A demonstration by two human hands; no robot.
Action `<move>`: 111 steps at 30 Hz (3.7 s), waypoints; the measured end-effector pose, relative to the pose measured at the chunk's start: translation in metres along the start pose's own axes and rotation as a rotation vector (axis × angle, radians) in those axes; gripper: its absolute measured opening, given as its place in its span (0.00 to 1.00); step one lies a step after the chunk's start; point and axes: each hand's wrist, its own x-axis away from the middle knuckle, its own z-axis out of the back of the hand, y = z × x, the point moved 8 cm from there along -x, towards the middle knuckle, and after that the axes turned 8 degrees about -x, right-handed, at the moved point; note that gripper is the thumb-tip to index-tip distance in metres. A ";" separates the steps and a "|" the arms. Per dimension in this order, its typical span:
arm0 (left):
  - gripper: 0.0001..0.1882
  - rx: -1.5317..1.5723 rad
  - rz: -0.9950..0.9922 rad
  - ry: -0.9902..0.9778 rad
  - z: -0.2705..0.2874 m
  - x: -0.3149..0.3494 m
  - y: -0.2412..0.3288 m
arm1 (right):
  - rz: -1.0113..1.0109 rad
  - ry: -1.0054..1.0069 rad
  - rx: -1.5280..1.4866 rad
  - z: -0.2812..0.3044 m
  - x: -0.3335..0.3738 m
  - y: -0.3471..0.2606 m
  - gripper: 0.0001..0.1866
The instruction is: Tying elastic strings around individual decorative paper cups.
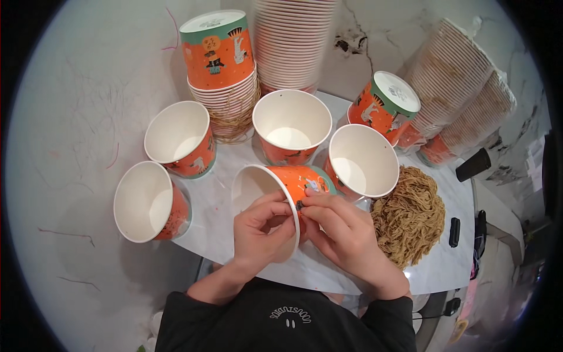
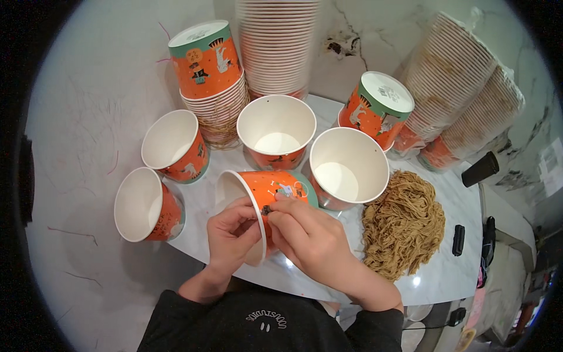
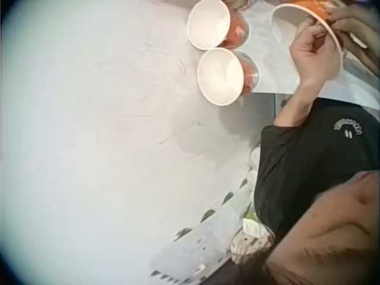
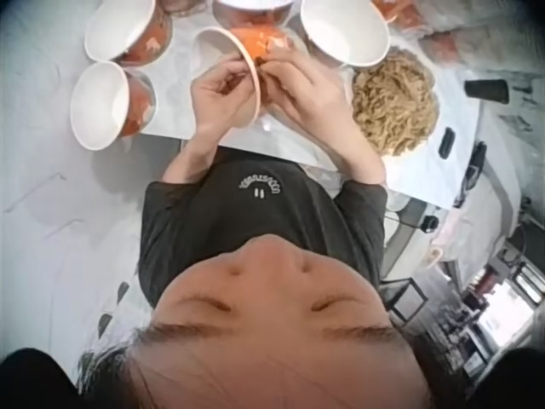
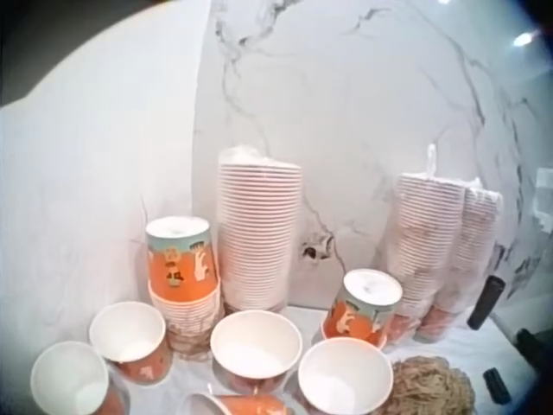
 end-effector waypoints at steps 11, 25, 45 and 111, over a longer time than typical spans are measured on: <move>0.06 -0.653 -0.374 0.094 -0.008 -0.009 0.042 | -0.609 -0.084 -0.791 0.006 0.017 0.040 0.09; 0.08 -0.747 -0.495 -0.511 -0.069 -0.047 0.122 | -0.480 0.075 -0.819 0.028 0.012 0.033 0.09; 0.09 -0.327 0.118 -0.741 -0.024 -0.086 0.057 | -0.230 -0.050 -0.749 0.015 -0.046 0.054 0.05; 0.04 -0.428 0.024 -0.436 -0.030 -0.103 0.037 | -0.278 0.001 -0.011 0.067 -0.038 0.042 0.10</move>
